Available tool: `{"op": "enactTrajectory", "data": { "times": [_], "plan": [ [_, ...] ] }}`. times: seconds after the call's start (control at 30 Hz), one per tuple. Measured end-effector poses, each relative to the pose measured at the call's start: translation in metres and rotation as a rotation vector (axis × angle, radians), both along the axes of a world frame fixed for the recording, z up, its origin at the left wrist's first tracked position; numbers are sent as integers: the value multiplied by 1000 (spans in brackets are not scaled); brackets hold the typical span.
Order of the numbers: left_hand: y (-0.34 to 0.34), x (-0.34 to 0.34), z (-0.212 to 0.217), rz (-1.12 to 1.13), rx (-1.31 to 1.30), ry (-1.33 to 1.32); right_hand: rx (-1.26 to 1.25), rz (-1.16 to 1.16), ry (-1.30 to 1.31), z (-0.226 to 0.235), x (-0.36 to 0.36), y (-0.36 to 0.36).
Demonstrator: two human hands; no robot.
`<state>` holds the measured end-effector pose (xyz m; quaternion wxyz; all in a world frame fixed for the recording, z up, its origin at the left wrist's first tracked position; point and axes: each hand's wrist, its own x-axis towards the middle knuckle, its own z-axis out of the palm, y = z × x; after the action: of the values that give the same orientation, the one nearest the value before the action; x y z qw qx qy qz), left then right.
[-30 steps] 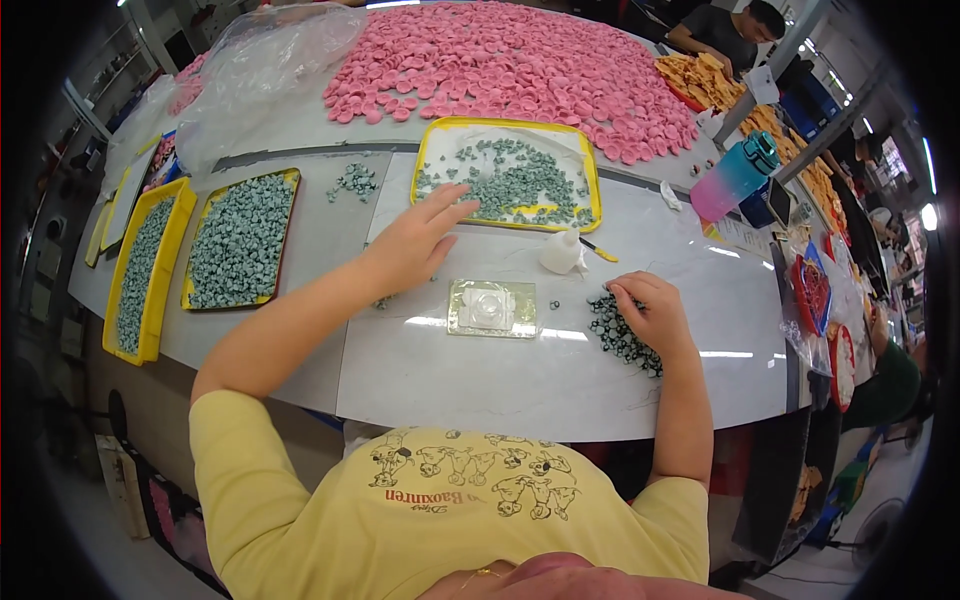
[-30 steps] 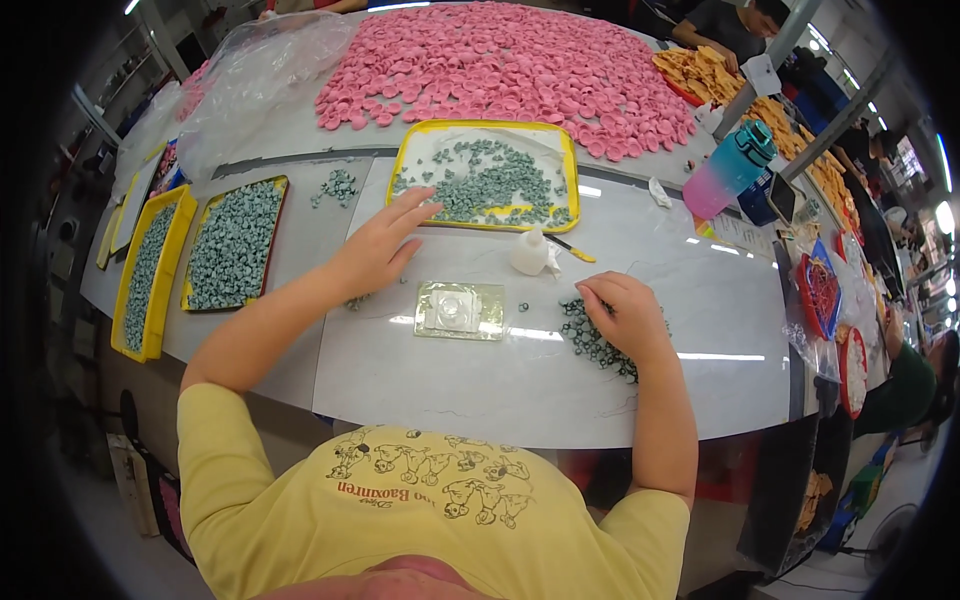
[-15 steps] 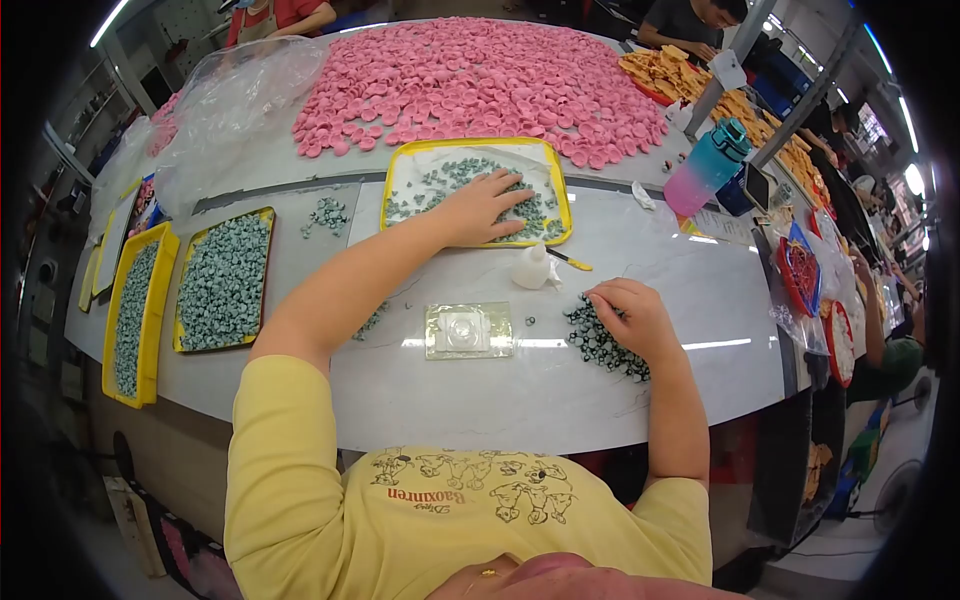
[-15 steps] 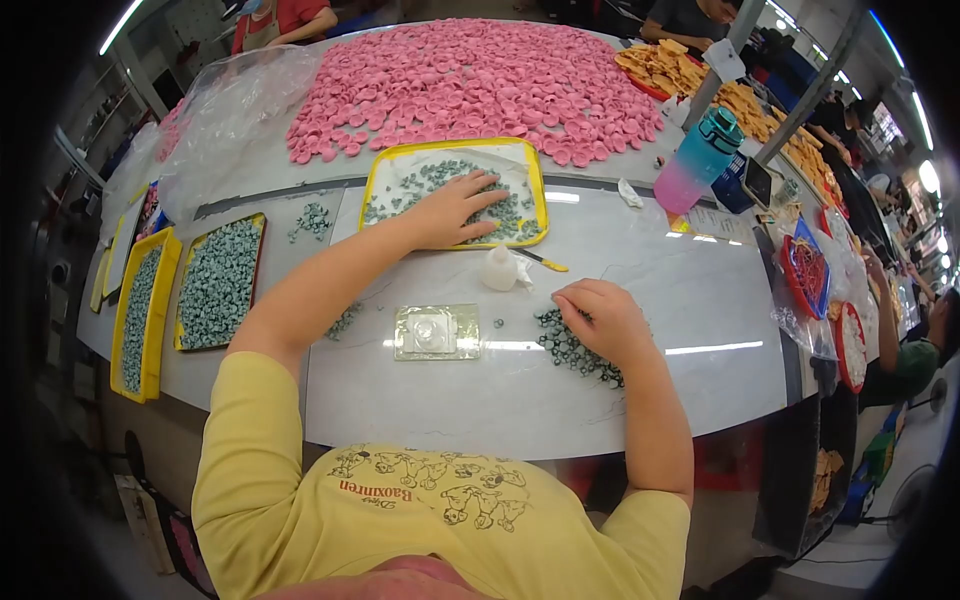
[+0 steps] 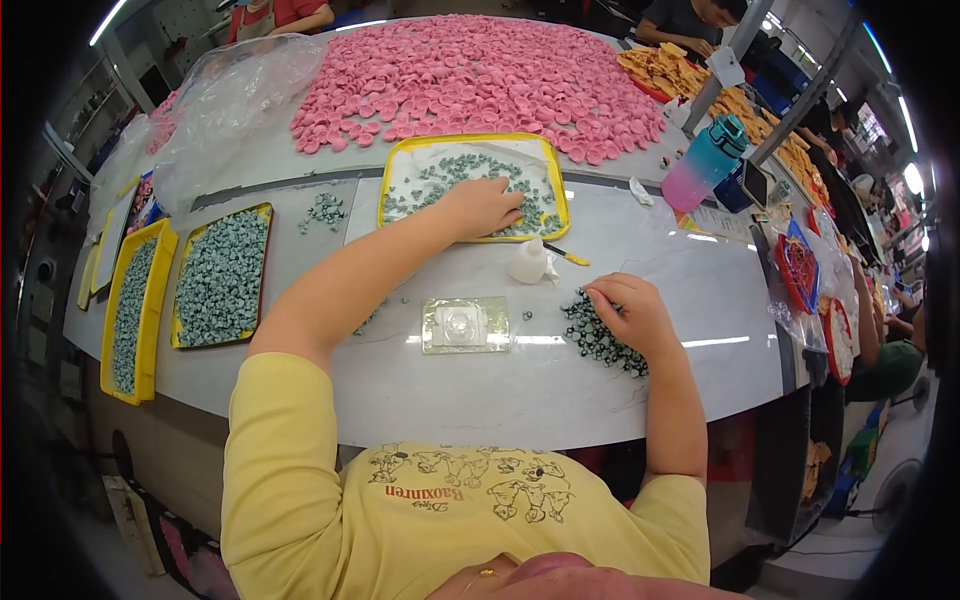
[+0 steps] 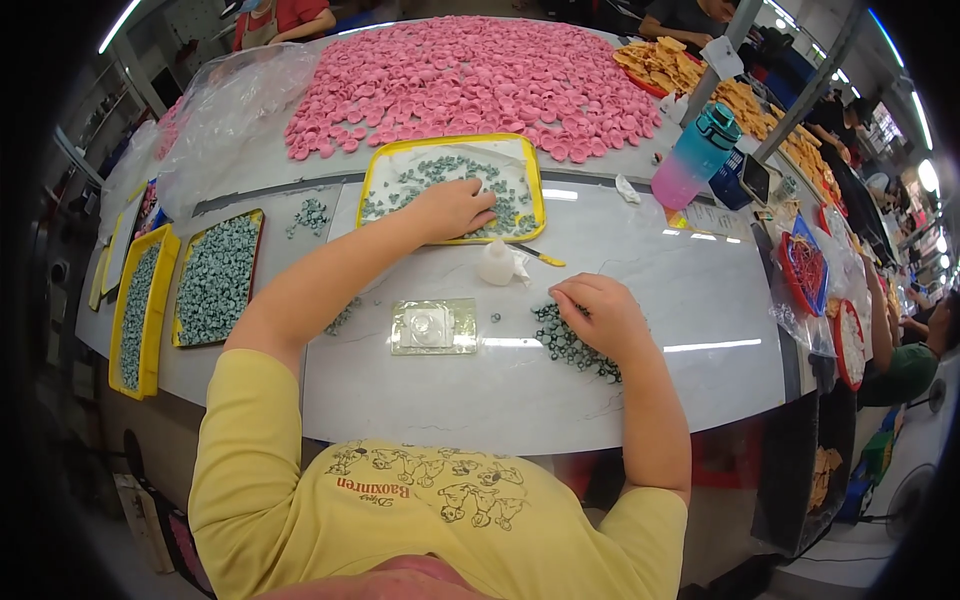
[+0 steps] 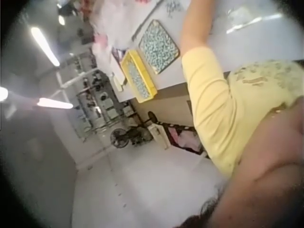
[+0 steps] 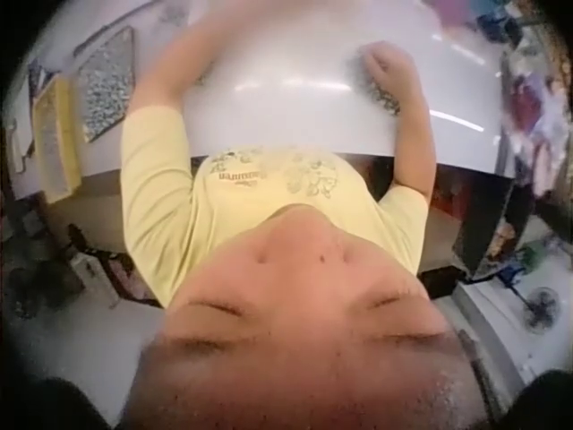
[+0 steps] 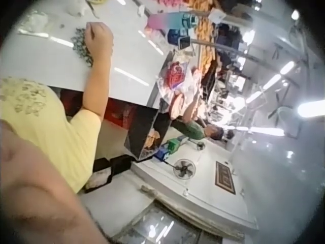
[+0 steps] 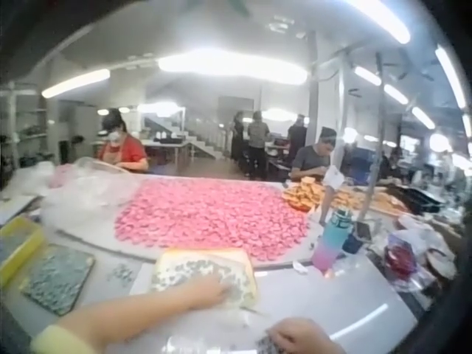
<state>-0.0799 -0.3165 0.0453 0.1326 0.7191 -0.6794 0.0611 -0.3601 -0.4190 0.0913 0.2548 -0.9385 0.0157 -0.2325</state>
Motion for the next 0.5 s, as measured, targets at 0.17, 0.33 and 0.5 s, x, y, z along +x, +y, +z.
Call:
{"op": "enactTrajectory", "data": {
  "times": [0.17,0.33,0.5],
  "plan": [
    [-1,-5,3,49,1,-58,6,-4,-12,8,-10,6],
    [-9,-8,13,145,19,71,19,-6,-7,9,-17,5],
    [-12,-5,30,262,-169,282,19,-9,-7,14,-24,7]
  ]
}}
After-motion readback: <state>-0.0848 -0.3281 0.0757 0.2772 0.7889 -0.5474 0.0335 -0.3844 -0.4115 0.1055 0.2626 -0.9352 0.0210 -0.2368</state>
